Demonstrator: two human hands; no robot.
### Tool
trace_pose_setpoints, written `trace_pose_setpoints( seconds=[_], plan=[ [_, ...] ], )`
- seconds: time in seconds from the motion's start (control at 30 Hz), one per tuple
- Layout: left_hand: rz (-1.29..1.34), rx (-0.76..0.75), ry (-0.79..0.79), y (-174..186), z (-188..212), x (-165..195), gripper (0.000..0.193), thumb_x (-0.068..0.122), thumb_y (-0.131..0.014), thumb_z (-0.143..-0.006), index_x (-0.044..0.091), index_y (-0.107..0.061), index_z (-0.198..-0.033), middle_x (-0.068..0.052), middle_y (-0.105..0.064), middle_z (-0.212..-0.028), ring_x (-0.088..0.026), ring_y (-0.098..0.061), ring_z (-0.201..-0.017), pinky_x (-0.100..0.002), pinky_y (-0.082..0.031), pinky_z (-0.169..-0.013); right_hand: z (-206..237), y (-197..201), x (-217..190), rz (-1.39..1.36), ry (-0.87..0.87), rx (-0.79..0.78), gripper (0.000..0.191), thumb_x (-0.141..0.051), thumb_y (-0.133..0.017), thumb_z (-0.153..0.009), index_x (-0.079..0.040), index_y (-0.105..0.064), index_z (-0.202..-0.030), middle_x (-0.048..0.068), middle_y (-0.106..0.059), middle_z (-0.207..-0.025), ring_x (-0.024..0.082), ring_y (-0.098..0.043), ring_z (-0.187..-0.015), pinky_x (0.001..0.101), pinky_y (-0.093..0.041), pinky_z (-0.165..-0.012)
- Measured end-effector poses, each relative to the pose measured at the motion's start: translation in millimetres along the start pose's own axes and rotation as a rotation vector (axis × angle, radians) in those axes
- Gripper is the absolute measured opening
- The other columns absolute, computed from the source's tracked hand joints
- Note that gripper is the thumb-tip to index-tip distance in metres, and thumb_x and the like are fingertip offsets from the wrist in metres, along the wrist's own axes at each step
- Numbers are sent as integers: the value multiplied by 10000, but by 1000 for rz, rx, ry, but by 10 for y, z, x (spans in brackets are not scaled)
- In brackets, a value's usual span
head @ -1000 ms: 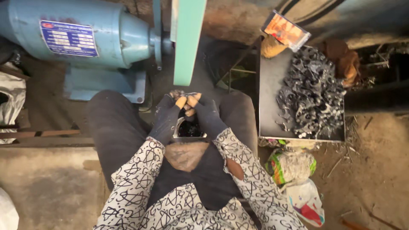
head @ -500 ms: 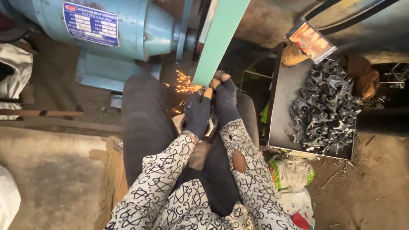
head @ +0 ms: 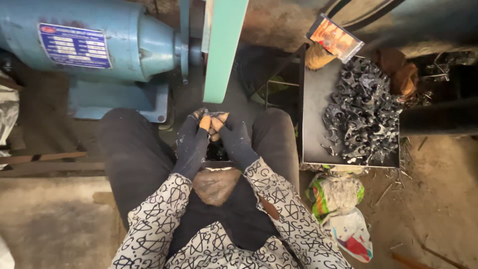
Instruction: The person sits on the floor and uses a belt grinder to smooth small metal parts. They pick up each part from a tray, press it against the moving belt to generate sparks, and then place the finished part back into the tray.
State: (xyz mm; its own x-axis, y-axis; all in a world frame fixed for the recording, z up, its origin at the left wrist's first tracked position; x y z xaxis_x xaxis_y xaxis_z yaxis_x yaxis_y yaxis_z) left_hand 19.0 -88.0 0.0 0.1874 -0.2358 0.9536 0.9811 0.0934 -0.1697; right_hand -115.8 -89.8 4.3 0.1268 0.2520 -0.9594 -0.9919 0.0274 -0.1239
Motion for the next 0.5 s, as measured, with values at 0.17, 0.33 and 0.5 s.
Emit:
trace_pose_setpoints(
  seconds=[0.17, 0.33, 0.5],
  plan=[
    [72, 78, -17, 166, -119, 13, 285, 151, -606, -1036, 4, -658, -1274, -70, -713, -1043, -65, -614, -833, -228, -520, -668, -63, -225, 84, -74, -22, 3, 207, -160, -625, -1021, 25, -695, -1079, 63, -724, -890, 110, -663, -717, 242, -535, -668],
    [38, 79, 40, 154, -231, 13, 257, 193, -603, -1028, -6, -650, -1184, -66, -729, -1025, -92, -682, -864, -254, -584, -692, -174, -216, 161, -146, -34, 109, 194, -156, -631, -1006, 15, -680, -1083, 70, -713, -905, 127, -669, -733, 265, -542, -673],
    [-188, 128, -48, 222, -354, 149, 291, 264, -617, -1032, -1, -662, -1143, -87, -710, -982, -127, -677, -858, -297, -574, -718, -185, -229, 38, 159, 140, 285, 220, -139, -613, -988, 24, -692, -1113, 87, -745, -967, 133, -697, -839, 281, -554, -723]
  ],
)
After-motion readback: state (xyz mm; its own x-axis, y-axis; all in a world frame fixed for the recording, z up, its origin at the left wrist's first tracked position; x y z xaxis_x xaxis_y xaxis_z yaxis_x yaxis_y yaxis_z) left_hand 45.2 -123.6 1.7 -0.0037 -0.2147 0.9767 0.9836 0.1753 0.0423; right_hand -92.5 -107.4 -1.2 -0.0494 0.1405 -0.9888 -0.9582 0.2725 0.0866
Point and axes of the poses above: each hand's wrist, its own z-axis away from the middle knuckle, its own y-axis out of the back of the hand, x = y × z, the point moved 10 cm from there along -z, towards the middle knuckle
